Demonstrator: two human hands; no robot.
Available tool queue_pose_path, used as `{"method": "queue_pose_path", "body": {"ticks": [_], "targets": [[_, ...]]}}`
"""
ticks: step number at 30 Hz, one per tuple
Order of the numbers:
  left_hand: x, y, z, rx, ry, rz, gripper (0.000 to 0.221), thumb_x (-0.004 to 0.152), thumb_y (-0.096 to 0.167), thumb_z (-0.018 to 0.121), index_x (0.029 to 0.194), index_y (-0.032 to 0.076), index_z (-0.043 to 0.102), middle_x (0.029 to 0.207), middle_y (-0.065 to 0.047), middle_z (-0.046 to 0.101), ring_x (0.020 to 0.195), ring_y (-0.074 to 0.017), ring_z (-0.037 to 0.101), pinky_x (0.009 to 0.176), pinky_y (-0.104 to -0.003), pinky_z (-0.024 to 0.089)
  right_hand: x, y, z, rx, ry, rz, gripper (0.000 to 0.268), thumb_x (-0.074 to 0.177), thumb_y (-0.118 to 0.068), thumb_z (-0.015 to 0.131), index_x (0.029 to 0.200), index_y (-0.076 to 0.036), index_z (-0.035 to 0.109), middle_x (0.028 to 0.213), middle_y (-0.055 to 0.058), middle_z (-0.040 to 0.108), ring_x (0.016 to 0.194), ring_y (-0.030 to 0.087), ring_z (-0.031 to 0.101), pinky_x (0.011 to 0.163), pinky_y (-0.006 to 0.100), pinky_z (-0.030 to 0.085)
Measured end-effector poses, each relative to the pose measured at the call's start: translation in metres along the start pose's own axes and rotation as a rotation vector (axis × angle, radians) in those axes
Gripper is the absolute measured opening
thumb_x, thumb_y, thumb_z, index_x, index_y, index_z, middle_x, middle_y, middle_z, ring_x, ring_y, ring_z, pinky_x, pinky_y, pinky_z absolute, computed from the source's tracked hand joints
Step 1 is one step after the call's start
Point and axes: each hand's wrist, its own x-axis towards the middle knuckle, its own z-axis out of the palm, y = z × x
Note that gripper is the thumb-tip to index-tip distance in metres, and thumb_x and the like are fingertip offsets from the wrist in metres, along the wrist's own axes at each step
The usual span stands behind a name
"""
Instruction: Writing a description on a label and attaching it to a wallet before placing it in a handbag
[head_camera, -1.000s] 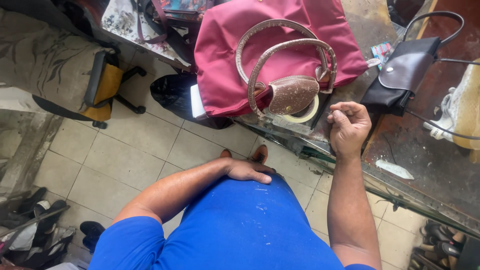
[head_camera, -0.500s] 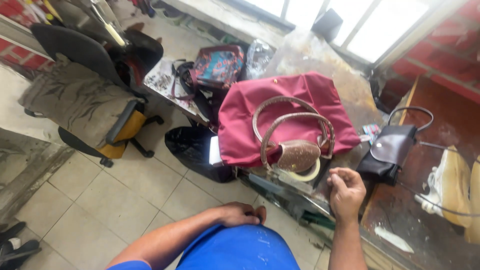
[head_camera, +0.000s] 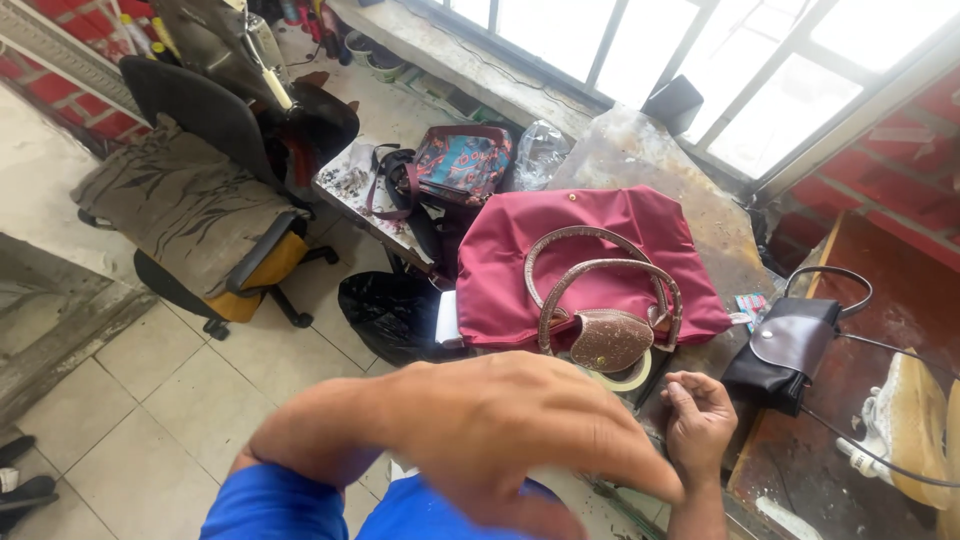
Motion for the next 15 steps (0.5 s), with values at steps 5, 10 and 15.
{"method": "queue_pose_path", "body": {"ticks": [5, 10, 15], "targets": [[0.003, 0.028, -0.015, 0.053, -0.164, 0.045, 0.059, 0.113, 0.037, 0.012, 0.129, -0.004, 0.051, 0.12, -0.019, 0.064, 0.112, -0.0372, 0.068, 0.11, -0.045, 0.052, 0.0, 0.01, -0.004, 0.032, 0.012, -0.013, 0.019, 0.094, 0.007, 0.066, 0.107, -0.006, 0.063, 0.1, 0.012, 0.071, 0.087, 0.012, 0.067, 0.075, 0.021, 0.059], [0.0, -0.016, 0.054, 0.73, -0.2, 0.066, 0.043, 0.109, 0.03, 0.023, 0.118, 0.0, 0.052, 0.111, -0.014, 0.059, 0.103, -0.0314, 0.062, 0.101, -0.04, 0.049, 0.001, 0.016, -0.006, 0.031, 0.0, -0.04, 0.018, 0.095, 0.008, 0.066, 0.106, -0.005, 0.062, 0.1, 0.012, 0.071, 0.084, 0.013, 0.066, 0.074, 0.022, 0.059], [0.031, -0.074, 0.135, 1.753, -0.192, 0.113, 0.021, 0.102, 0.019, 0.039, 0.1, 0.005, 0.054, 0.097, -0.007, 0.051, 0.089, -0.023, 0.052, 0.086, -0.033, 0.044, 0.004, 0.025, -0.008, 0.146, 0.006, -0.048, 0.019, 0.092, 0.008, 0.069, 0.106, -0.004, 0.066, 0.096, 0.011, 0.071, 0.084, 0.011, 0.067, 0.073, 0.021, 0.06]]}}
